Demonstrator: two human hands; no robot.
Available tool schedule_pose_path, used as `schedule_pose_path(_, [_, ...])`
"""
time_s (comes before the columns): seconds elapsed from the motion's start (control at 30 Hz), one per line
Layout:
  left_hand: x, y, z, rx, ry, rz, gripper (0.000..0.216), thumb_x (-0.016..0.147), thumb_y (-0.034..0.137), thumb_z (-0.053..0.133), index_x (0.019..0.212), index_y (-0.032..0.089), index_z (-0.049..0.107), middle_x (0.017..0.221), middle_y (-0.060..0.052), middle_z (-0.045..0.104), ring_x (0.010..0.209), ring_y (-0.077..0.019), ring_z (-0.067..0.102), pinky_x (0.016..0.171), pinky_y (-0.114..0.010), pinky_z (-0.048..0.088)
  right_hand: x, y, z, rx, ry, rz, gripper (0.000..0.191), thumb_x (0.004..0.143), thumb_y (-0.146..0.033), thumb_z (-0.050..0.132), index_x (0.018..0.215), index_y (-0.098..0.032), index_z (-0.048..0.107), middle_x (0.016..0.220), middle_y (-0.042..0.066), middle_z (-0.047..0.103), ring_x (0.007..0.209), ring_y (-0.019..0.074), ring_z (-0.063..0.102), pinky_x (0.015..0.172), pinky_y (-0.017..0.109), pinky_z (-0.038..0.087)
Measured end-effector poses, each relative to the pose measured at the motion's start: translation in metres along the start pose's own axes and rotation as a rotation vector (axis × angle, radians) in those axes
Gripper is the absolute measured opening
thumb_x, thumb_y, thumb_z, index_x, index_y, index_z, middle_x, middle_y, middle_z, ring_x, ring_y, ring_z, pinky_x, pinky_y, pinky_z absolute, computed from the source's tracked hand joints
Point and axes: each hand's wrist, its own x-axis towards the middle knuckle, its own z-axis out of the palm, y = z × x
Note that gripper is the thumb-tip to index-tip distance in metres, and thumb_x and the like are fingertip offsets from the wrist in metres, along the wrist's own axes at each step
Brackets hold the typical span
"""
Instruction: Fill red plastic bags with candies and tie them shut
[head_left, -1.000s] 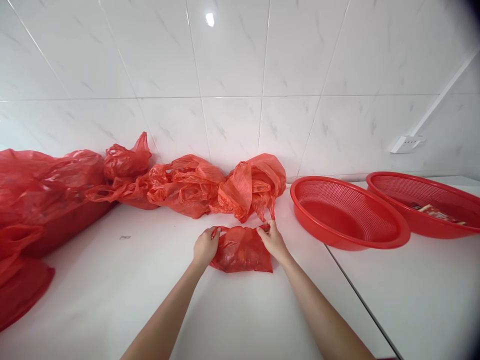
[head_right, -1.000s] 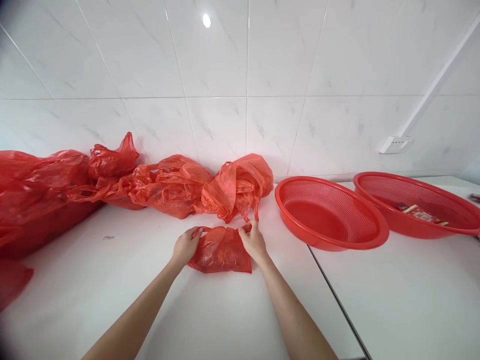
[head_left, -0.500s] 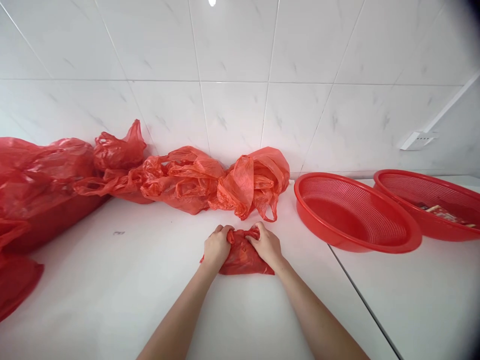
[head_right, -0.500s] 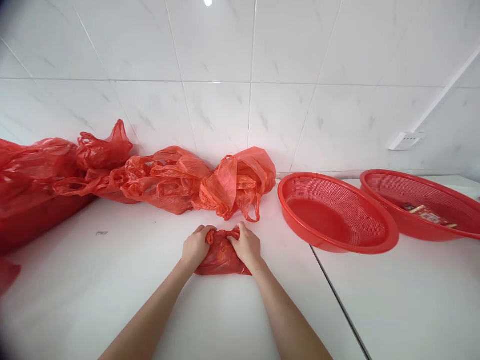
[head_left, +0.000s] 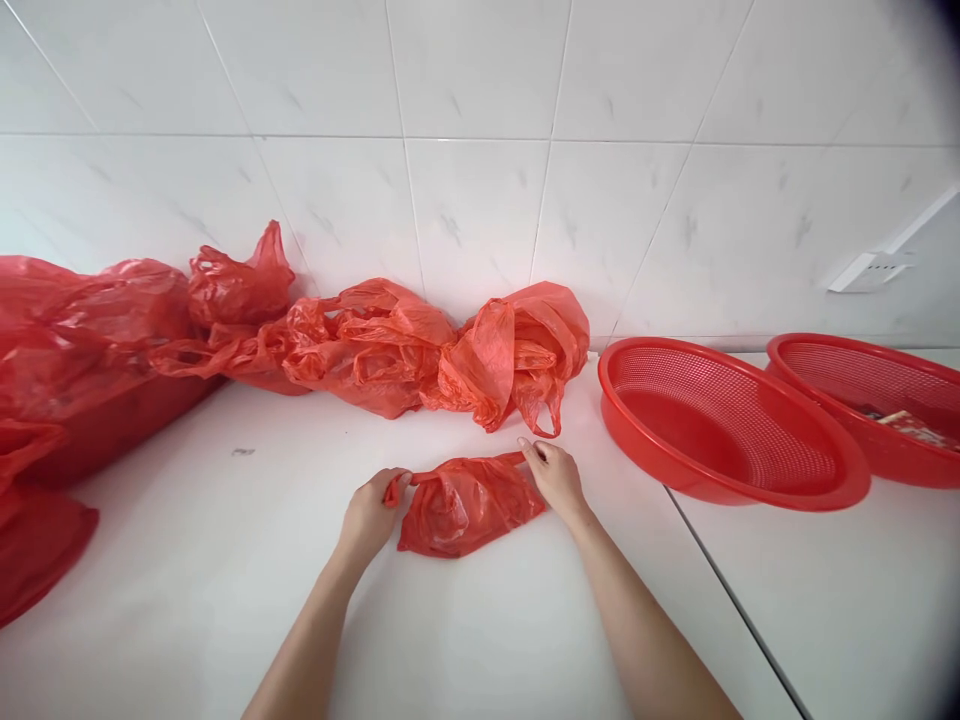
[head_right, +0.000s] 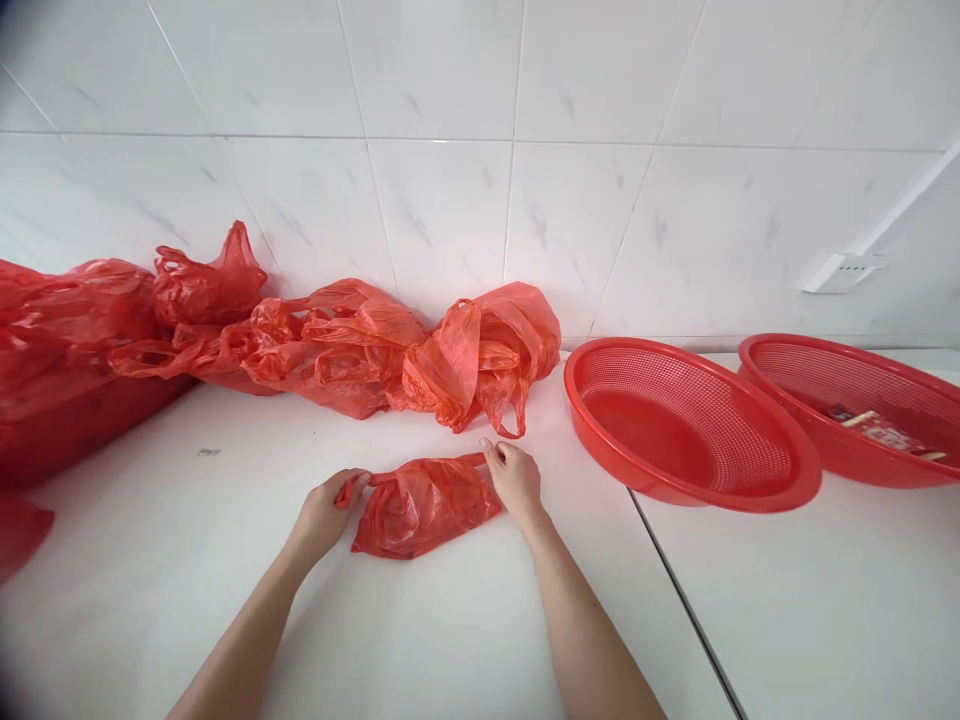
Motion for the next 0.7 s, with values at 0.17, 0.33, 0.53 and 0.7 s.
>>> schedule_pose_path(0.17, [-0.024, -0.011, -0.016, -0.045, 0.035, -0.072, 0.039, 0.09, 0.054, 0.038, 0.084, 0.026, 0.065, 0.082, -0.001, 0.071, 0.073, -0.0197, 0.061, 0.068, -0.029, 0.048, 0.002, 0.003, 0.0, 0.009, 0.006, 0.035, 0.055, 0.088, -0.06, 0.044, 0.054, -0.021, 0.024, 0.047, -0.004, 0.032, 0.05, 0.0122, 0.031, 0.05, 0.027, 0.025])
schedule_pose_path(0.33, [-0.022, 0.0, -0.026, -0.048, 0.103, -0.089, 0.035, 0.088, 0.049, 0.044, 0.091, 0.023, 0.069, 0.089, -0.004, 0.072, 0.081, -0.0223, 0.066, 0.071, -0.031, 0.052, 0.004, 0.006, -0.004, 0.093, 0.016, 0.039, 0.05, 0.088, -0.055, 0.045, 0.054, -0.023, 0.027, 0.05, -0.003, 0.034, 0.051, 0.0139, 0.033, 0.051, 0.028, 0.027])
schedule_pose_path(0.53, [-0.011, 0.054, -0.014, 0.067, 0.253, 0.139, 0.039, 0.092, 0.038, 0.045, 0.127, 0.025, 0.057, 0.139, -0.009, 0.053, 0.126, -0.0254, 0.048, 0.107, -0.041, 0.035, 0.002, 0.011, -0.006, 0.276, -0.008, 0.029, 0.046, 0.089, -0.061, 0.044, 0.062, -0.023, 0.04, 0.057, -0.002, 0.045, 0.057, 0.0155, 0.045, 0.057, 0.027, 0.037])
schedule_pose_path(0.7, [0.003, 0.085, 0.017, 0.197, -0.075, 0.274, 0.026, 0.076, 0.031, 0.068, 0.102, 0.028, 0.073, 0.107, -0.005, 0.072, 0.107, -0.0302, 0.062, 0.107, -0.051, 0.032, 0.001, 0.016, -0.007, 0.421, 0.006, 0.078, 0.043, 0.085, -0.066, 0.048, 0.083, -0.023, 0.051, 0.068, -0.001, 0.057, 0.062, 0.0171, 0.056, 0.059, 0.028, 0.047])
